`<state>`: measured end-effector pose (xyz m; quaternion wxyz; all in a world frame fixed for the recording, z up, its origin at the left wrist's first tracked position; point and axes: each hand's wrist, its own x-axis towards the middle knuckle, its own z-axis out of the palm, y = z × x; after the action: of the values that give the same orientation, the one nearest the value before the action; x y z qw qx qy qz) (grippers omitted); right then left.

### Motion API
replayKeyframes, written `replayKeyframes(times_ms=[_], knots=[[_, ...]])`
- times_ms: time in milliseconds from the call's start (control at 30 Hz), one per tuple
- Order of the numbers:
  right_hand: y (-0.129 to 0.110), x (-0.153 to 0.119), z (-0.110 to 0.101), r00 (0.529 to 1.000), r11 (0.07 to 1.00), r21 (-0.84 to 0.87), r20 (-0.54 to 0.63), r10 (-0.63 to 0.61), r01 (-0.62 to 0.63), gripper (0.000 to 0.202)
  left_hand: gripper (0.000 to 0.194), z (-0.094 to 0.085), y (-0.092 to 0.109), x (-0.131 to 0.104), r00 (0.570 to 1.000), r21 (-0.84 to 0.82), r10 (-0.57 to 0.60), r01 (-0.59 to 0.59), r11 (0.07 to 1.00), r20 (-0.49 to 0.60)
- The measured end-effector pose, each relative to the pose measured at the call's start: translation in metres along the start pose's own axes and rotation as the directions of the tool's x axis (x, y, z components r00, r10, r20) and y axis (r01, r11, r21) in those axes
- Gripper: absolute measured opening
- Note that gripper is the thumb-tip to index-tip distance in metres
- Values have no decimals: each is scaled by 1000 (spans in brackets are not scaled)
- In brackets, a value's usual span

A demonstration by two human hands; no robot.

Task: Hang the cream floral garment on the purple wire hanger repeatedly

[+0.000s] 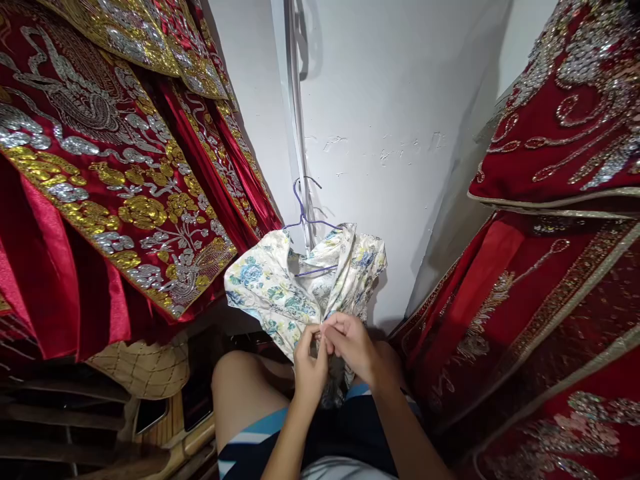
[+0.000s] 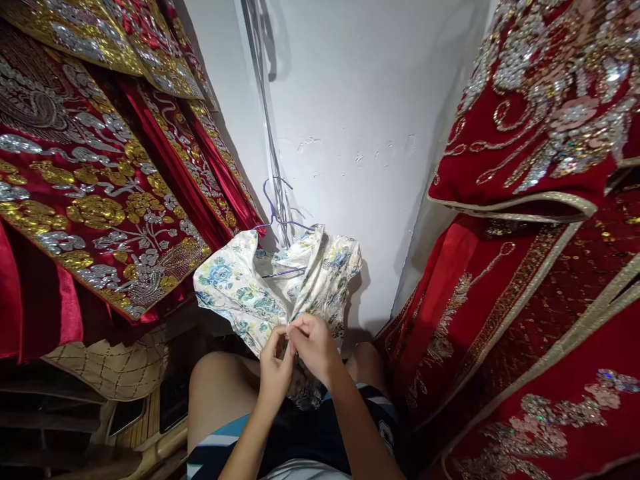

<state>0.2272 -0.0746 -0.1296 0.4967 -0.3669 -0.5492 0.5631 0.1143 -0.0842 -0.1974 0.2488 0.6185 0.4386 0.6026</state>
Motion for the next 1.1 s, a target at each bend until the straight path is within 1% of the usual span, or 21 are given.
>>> replayKeyframes(times_ms=[67, 167, 300, 367, 433, 500, 567, 633, 667, 733, 767, 800, 833, 900, 967, 1000, 1067, 1100], knots=[[-16, 14, -4, 999, 999, 26, -39, -22, 23, 10, 15, -2, 1, 4, 999, 57, 37, -39, 998, 39], [-48, 42, -7, 993, 996, 59, -97, -66, 72, 12, 19, -6, -4, 2, 995, 144, 68, -77, 987, 68], [-85, 76, 3, 983, 984, 35, -63, -174, 177, 15, 19, -14, -22, -7, 995, 191, 88, -94, 977, 43], [-96, 87, 11, 970, 974, 26, -97, -223, 227, 14, 19, -18, -33, -11, 994, 212, 92, -101, 972, 55], [-101, 92, 19, 956, 965, 9, -144, -256, 260, 13, 20, -23, -41, -13, 994, 229, 85, -98, 968, 69], [-100, 93, 23, 948, 960, -2, -151, -278, 281, 13, 20, -29, -41, -8, 993, 226, 70, -89, 970, 91], [-97, 89, 24, 946, 954, 5, -129, -298, 301, 11, 16, -35, -30, 5, 989, 175, 57, -81, 981, 137], [-94, 84, 22, 938, 944, -3, -110, -329, 331, 8, 10, -42, -6, 28, 983, 78, 71, -85, 993, 172], [-93, 82, 20, 933, 938, -16, -99, -346, 346, 7, 15, -46, 9, 42, 982, 35, 96, -103, 994, 165], [-93, 77, 16, 922, 926, -51, -82, -377, 374, 8, 27, -53, 42, 73, 979, -19, 193, -192, 981, 69], [-94, 76, 14, 919, 921, -70, -70, -389, 384, 9, 31, -56, 57, 89, 969, -6, 244, -244, 970, 27], [-96, 74, 12, 915, 916, -87, -59, -398, 393, 9, 34, -59, 71, 105, 957, 44, 291, -291, 956, 11], [-97, 74, 11, 912, 911, -102, -50, -406, 400, 8, 34, -60, 83, 119, 942, 110, 335, -334, 936, 17], [-99, 74, 8, 909, 903, -141, -43, -415, 406, 8, 24, -62, 98, 141, 904, 245, 412, -428, 870, 118], [-95, 79, 5, 911, 900, -189, -57, -409, 392, 9, 14, -62, 105, 155, 870, 356, 444, -492, 794, 214], [-91, 82, 4, 913, 901, -213, -73, -401, 379, 12, 13, -62, 107, 159, 860, 395, 446, -510, 764, 247], [-79, 91, 2, 918, 901, -260, -104, -383, 347, 15, 15, -63, 112, 163, 849, 436, 447, -528, 728, 282], [-71, 95, 0, 921, 902, -279, -117, -373, 330, 14, 15, -65, 114, 163, 845, 447, 455, -534, 718, 280]])
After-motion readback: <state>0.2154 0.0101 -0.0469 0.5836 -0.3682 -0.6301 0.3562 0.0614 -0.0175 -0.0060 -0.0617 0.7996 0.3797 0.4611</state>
